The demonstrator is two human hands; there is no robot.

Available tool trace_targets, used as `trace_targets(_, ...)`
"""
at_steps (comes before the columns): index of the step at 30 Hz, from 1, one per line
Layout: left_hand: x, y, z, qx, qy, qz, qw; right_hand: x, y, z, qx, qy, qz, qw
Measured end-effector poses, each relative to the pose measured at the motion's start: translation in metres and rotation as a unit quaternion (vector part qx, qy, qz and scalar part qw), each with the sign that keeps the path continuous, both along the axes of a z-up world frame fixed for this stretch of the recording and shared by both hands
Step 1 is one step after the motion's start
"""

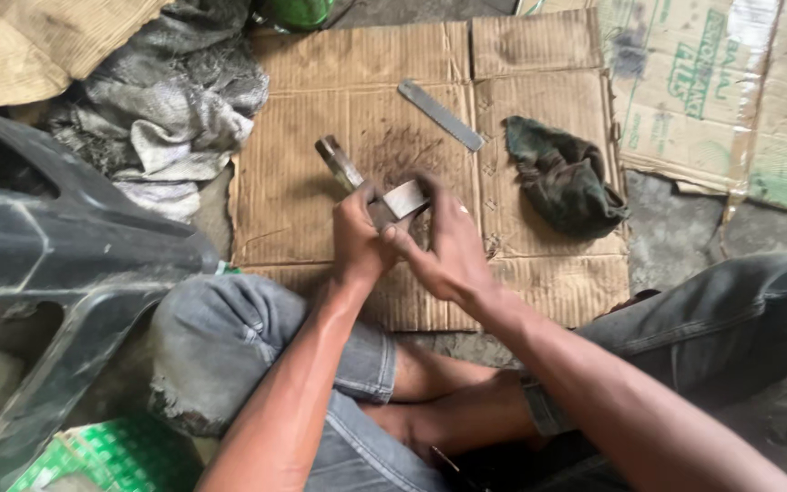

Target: The person sits on the floor and cleans a metal component using a cloth and a thin metal strip to scrape and wipe the surfaces of the part.

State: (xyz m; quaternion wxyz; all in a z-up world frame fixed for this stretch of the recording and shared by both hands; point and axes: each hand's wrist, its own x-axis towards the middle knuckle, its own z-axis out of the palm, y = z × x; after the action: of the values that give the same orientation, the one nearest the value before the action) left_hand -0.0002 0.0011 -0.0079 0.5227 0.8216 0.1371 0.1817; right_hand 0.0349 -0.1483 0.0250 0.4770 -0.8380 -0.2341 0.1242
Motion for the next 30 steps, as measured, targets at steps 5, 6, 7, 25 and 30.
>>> trace_targets(5,0.000,0.000,0.008,-0.131,-0.034,-0.026,0.990,-0.009,-0.012,0.003,-0.041,-0.140,0.072,0.987)
trace_targets(6,-0.005,0.001,0.012,-0.119,-0.022,-0.032,0.992,-0.012,-0.012,0.003,-0.054,-0.162,0.077,0.982)
trace_targets(7,-0.005,-0.002,0.013,-0.119,-0.021,-0.031,0.992,-0.009,-0.011,0.003,-0.053,-0.161,0.078,0.982)
trace_targets(25,-0.012,-0.022,0.027,-0.008,0.028,-0.001,1.000,0.013,-0.009,-0.013,0.078,-0.225,0.027,0.971)
trace_targets(30,-0.003,-0.023,0.033,0.024,-0.008,0.021,0.999,0.046,-0.010,-0.013,0.046,0.186,-0.139,0.972)
